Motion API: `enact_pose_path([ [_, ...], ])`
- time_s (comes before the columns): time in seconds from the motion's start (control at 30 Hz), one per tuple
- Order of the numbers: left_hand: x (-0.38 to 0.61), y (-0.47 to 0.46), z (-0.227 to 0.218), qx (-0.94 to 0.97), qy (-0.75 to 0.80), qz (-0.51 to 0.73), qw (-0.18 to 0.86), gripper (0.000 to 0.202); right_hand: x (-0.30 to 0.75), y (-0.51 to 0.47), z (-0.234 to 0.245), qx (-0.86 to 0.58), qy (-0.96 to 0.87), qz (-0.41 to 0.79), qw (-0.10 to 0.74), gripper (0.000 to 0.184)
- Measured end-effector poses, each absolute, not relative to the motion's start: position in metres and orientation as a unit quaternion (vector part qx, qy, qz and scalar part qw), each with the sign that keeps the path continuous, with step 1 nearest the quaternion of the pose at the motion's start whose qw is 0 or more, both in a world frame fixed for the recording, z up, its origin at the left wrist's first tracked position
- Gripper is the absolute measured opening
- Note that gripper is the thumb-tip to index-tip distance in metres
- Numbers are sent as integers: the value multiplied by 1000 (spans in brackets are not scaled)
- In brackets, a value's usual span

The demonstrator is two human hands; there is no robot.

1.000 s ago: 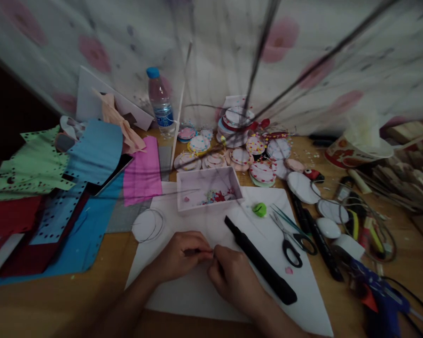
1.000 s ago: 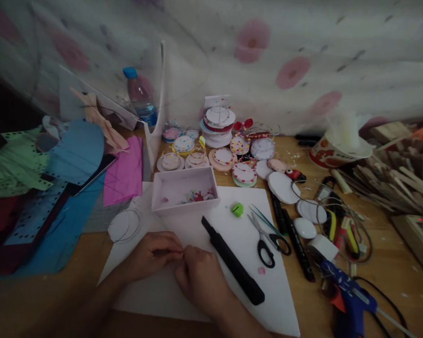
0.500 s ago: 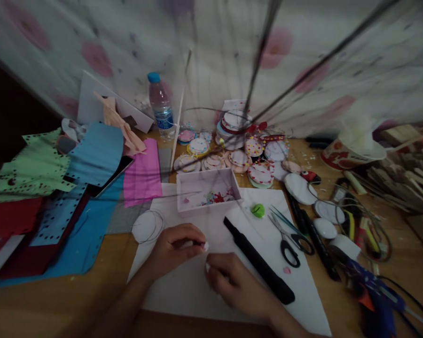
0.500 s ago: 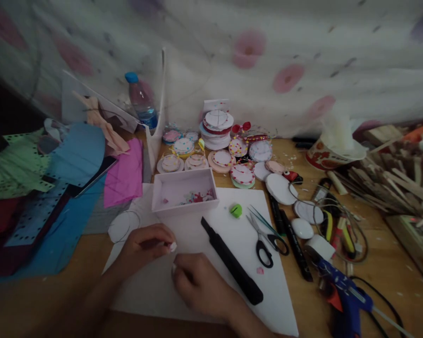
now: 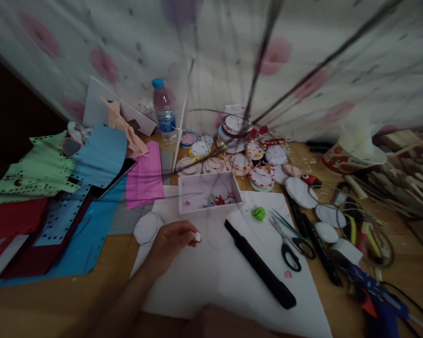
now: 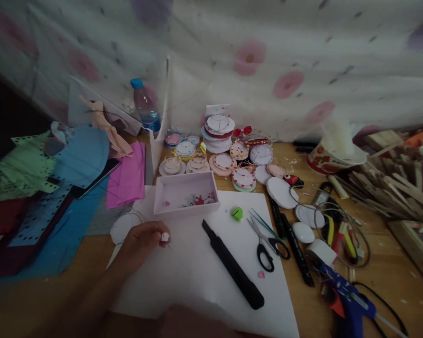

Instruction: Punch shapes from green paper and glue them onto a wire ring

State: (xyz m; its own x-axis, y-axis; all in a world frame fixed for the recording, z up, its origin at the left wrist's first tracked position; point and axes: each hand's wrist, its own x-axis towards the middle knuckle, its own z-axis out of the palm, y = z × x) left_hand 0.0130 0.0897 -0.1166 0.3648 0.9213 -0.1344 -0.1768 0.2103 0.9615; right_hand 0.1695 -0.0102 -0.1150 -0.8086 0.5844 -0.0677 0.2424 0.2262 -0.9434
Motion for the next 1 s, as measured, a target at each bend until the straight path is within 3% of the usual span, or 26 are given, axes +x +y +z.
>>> enact_pose_path([
  [0.23, 21, 84, -115, 489, 390, 364, 690, 29, 200, 22, -117, -499, -707, 372, 335, 25],
  [0.63, 29, 75, -106, 523, 355, 236, 738, 23, 193, 24, -119, -469, -744, 371, 300, 20],
  [1.0, 29, 70, -103, 604, 379, 216, 667, 27, 193, 24, -116, -466, -713, 427, 305, 16],
])
